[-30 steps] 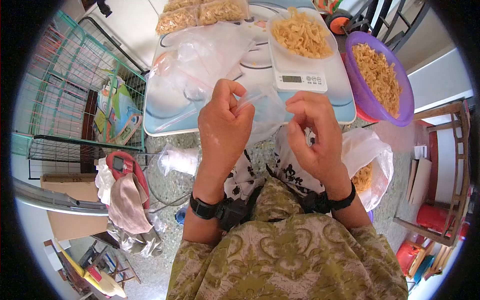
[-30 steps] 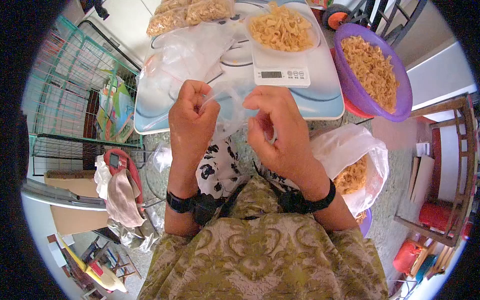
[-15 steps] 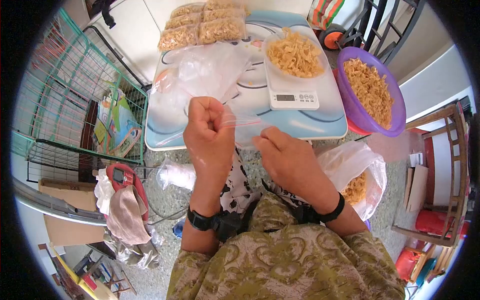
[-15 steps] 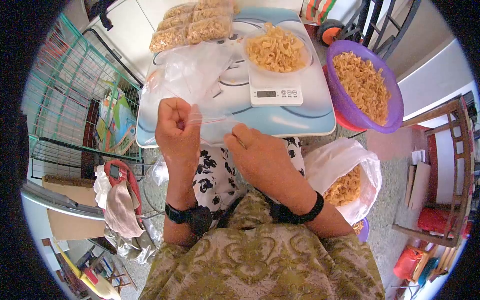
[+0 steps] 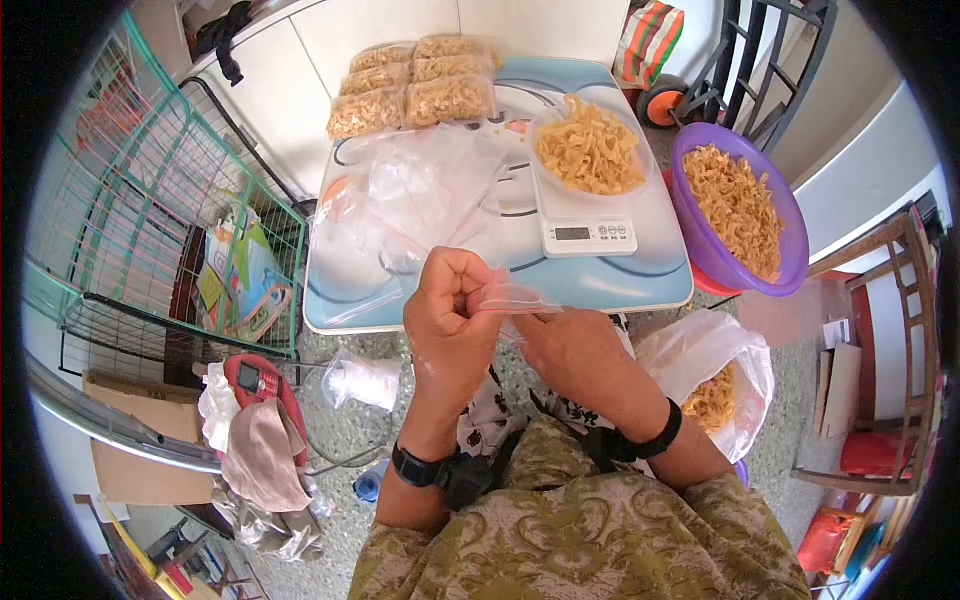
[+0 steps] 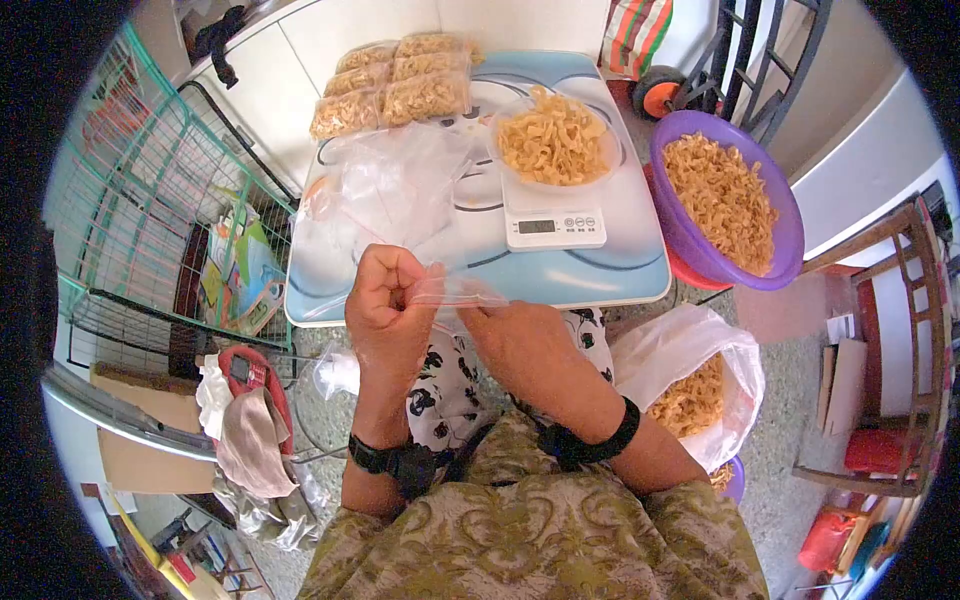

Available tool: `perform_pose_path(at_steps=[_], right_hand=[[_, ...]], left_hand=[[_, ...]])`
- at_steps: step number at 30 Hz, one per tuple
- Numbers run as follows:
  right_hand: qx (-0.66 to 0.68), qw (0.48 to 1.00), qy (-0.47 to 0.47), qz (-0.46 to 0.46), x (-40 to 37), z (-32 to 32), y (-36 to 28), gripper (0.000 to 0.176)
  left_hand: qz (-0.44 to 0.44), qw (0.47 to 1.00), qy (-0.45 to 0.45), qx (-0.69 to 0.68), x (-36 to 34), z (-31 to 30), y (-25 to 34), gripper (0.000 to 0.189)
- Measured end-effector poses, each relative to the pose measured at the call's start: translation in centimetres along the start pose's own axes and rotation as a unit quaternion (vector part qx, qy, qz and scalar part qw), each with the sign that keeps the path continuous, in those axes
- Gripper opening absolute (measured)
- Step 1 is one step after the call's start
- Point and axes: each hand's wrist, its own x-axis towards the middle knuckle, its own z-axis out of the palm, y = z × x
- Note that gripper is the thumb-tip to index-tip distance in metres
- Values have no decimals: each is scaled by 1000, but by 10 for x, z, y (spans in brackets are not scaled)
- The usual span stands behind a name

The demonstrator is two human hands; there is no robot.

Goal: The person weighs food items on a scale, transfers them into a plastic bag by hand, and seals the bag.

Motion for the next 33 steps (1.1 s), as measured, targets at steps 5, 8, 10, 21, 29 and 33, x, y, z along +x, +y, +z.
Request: perform_pose_path(at_steps=[5, 8, 10, 21, 29, 33], right_hand=[[-10, 999, 34, -9, 3, 0, -2, 25], [-4, 995, 103, -14, 3, 9, 6, 25], [2, 995, 103, -5, 4, 12, 10, 24], [86, 990, 90, -73, 2, -3, 9, 22], [128, 970, 197, -58, 1, -5, 12, 26], [178, 965, 191, -18, 2, -11, 10, 43]], left_hand=[[-20, 999, -37, 16, 2, -6, 4, 20], [-28, 997, -74, 26, 2, -8, 12, 24], [16, 992, -108, 70, 2, -10, 16, 23], [-98, 994, 51, -24, 9, -9, -4, 11], [-61, 996, 59, -2, 13, -7, -7, 14], [-84, 996, 12, -7, 11, -10, 1, 15]])
